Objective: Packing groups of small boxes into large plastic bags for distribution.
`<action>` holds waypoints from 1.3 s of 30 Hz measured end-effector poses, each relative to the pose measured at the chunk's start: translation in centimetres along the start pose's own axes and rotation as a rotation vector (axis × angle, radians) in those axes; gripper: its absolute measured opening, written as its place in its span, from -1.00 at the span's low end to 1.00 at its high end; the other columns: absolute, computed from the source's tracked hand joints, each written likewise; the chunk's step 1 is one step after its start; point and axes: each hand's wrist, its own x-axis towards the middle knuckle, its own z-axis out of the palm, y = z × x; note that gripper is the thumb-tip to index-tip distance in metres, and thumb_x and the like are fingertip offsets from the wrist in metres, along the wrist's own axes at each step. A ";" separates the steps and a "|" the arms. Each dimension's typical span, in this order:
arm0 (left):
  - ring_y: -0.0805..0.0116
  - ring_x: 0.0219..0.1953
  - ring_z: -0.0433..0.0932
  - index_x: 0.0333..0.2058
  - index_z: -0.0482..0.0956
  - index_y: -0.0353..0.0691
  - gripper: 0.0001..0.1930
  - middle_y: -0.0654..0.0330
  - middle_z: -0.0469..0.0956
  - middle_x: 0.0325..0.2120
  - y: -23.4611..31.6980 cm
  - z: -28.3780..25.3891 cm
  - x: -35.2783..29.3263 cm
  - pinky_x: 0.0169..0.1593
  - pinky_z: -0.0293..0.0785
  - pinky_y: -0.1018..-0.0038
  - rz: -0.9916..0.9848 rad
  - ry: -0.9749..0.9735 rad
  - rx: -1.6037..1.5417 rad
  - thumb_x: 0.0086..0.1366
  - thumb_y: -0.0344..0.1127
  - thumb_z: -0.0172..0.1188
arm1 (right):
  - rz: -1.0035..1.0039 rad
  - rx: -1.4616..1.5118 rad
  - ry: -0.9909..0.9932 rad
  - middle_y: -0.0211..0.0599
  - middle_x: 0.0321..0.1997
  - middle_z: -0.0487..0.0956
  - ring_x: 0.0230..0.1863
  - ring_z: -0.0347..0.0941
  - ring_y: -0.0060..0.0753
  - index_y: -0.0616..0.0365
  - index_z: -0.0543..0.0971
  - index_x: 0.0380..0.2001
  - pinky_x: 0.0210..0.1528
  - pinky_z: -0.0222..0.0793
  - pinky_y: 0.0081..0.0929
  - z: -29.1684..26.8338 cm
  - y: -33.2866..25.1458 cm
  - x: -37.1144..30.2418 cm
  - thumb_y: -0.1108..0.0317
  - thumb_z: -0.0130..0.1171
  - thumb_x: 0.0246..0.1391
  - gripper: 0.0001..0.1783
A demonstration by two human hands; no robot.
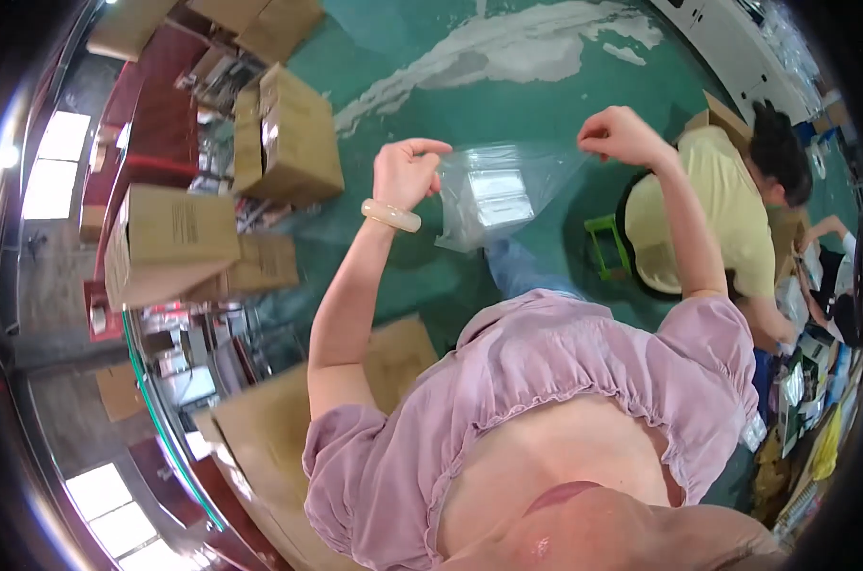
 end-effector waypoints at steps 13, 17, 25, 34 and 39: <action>0.60 -0.74 0.38 -0.41 0.62 -0.33 -0.76 0.26 0.46 -0.76 13.2 -6.9 41.6 -0.63 0.31 0.63 0.222 -0.069 0.182 0.02 -0.50 -0.06 | -0.759 -0.585 0.766 -0.42 -0.52 0.40 -0.50 0.40 -0.39 0.04 0.44 -0.35 -0.51 0.30 -0.46 -8.3 3.1 40.9 0.33 0.21 -0.16 -0.76; 0.63 -0.67 0.35 -0.18 0.54 -0.32 -0.66 0.27 0.47 -0.66 14.1 -9.0 55.8 -0.55 0.32 0.67 0.188 -0.357 0.048 0.00 -0.49 0.03 | -0.819 -0.538 0.715 -0.46 -0.64 0.33 -0.65 0.36 -0.46 0.01 0.42 -0.52 -0.68 0.22 -0.51 -15.3 5.1 49.7 0.41 0.20 -0.17 -0.86; 0.25 0.19 0.14 0.22 -0.02 -0.20 0.05 0.16 0.22 0.10 10.8 9.9 82.0 0.19 0.09 0.36 0.683 -0.756 -0.445 -0.25 -0.32 0.46 | -0.374 -0.764 0.736 -0.39 -0.69 0.41 -0.65 0.43 -0.35 0.07 0.39 -0.63 -0.68 0.30 -0.43 -35.3 9.5 57.5 0.26 0.15 -0.05 -0.78; 0.44 0.04 0.31 0.04 0.33 -0.27 -0.51 0.22 0.40 -0.06 24.3 31.5 101.8 0.00 0.25 0.56 0.401 -1.151 -0.839 0.09 -0.42 0.17 | 0.013 -0.911 0.859 -0.35 -0.68 0.38 -0.63 0.44 -0.27 0.11 0.38 -0.60 -0.66 0.32 -0.36 -54.8 24.2 61.4 0.30 0.12 -0.12 -0.83; 0.48 0.01 0.31 0.04 0.32 -0.31 -0.57 0.25 0.38 -0.04 32.6 38.5 111.9 0.05 0.22 0.52 0.336 -1.226 -0.682 0.21 -0.30 0.09 | 0.082 -0.923 0.888 -0.34 -0.66 0.40 -0.60 0.46 -0.28 0.11 0.39 -0.57 -0.67 0.32 -0.36 -65.7 30.5 65.0 0.31 0.11 -0.16 -0.85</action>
